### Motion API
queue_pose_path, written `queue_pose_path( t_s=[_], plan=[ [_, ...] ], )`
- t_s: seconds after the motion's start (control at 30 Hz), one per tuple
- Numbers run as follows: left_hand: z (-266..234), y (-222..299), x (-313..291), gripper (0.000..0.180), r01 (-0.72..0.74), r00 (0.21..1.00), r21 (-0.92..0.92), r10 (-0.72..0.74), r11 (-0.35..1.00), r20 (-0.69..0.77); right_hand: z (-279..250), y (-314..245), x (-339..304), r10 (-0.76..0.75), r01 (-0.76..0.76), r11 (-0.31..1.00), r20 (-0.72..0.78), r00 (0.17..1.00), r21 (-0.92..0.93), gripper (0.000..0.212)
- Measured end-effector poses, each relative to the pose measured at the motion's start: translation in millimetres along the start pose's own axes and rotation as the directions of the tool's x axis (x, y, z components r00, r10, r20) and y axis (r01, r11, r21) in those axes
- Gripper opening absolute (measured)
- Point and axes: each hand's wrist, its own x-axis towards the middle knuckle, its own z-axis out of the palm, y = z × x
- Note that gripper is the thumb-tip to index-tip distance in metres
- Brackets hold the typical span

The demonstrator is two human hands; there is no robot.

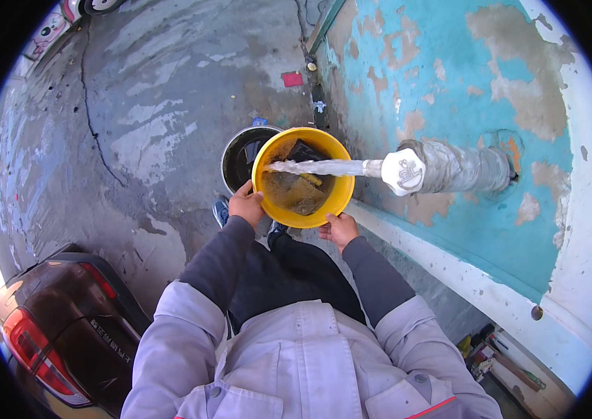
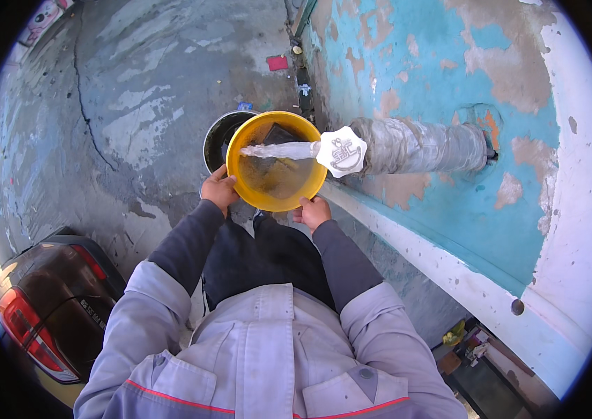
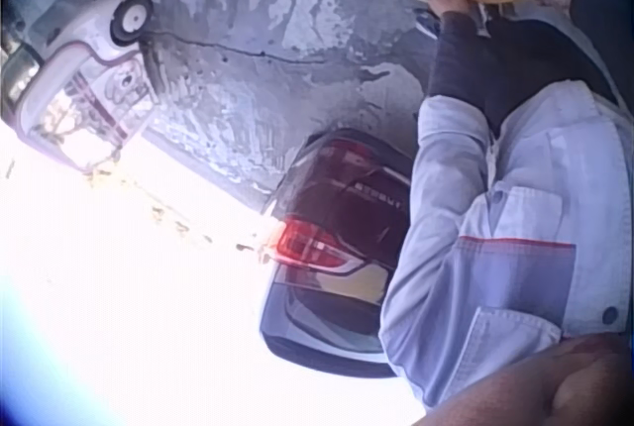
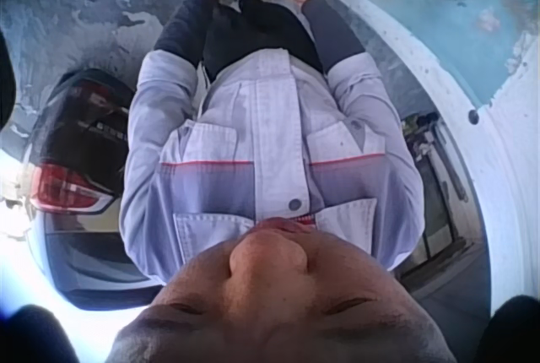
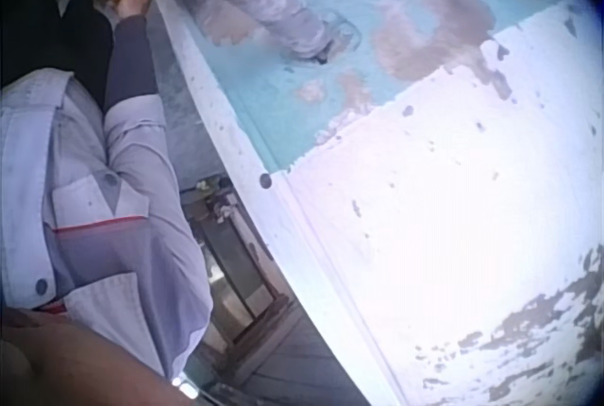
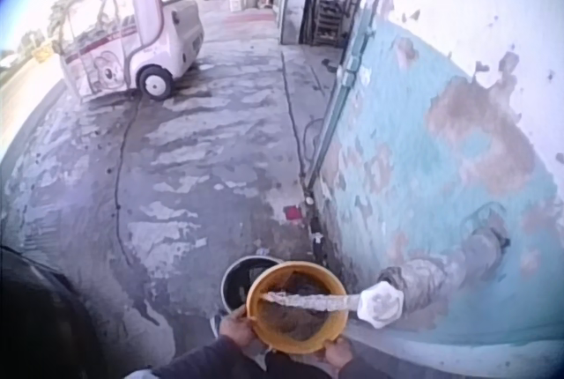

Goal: The person carries a yellow bucket containing dark parts to an outdoor tap, rinses the parts under running water, and returns the bucket to the garage. The person then picks up a red cloth and opens the rear door of a brown car.

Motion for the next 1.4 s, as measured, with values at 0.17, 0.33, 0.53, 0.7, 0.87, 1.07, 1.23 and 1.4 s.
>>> queue_pose_path(
  t_s=[0.17,0.33,0.53,0.7,0.87,1.07,1.23,1.4],
  plan=[
    [0,8,3,0.047,-0.015,1.0,0.093,0.016,0.996,-0.018,0,1,1,0.042,-0.043,0.998,0.012,0.999,0.035,0.026],
    [-5,12,19,0.05,-0.098,0.995,0.276,0.1,0.956,0.007,7,6,2,0.029,-0.034,0.997,0.061,0.998,0.076,0.026],
    [-15,15,33,0.051,-0.114,0.993,0.178,0.111,0.977,0.029,8,14,10,0.06,-0.077,0.989,0.136,0.989,0.126,0.028],
    [-12,17,22,0.054,-0.052,0.999,0.172,0.048,0.984,0.023,-5,11,33,-0.167,0.158,0.985,-0.148,0.975,-0.067,0.033],
    [-18,12,24,0.054,-0.06,0.998,0.258,0.062,0.964,-0.002,-16,-38,44,-0.589,0.329,0.67,-0.206,0.782,-0.665,0.041],
    [-28,4,31,0.053,-0.144,0.989,0.322,0.151,0.936,0.004,-11,-81,45,-0.598,0.351,0.485,-0.011,0.802,-0.801,0.037],
    [-24,4,24,0.053,-0.17,0.985,0.354,0.166,0.92,0.042,-14,-76,60,-0.505,0.193,0.4,-0.039,0.862,-0.896,0.035],
    [-14,3,15,0.053,-0.225,0.967,0.491,0.255,0.841,0.006,-13,-74,63,-0.502,0.206,0.567,-0.137,0.854,-0.798,0.036]
  ],
)
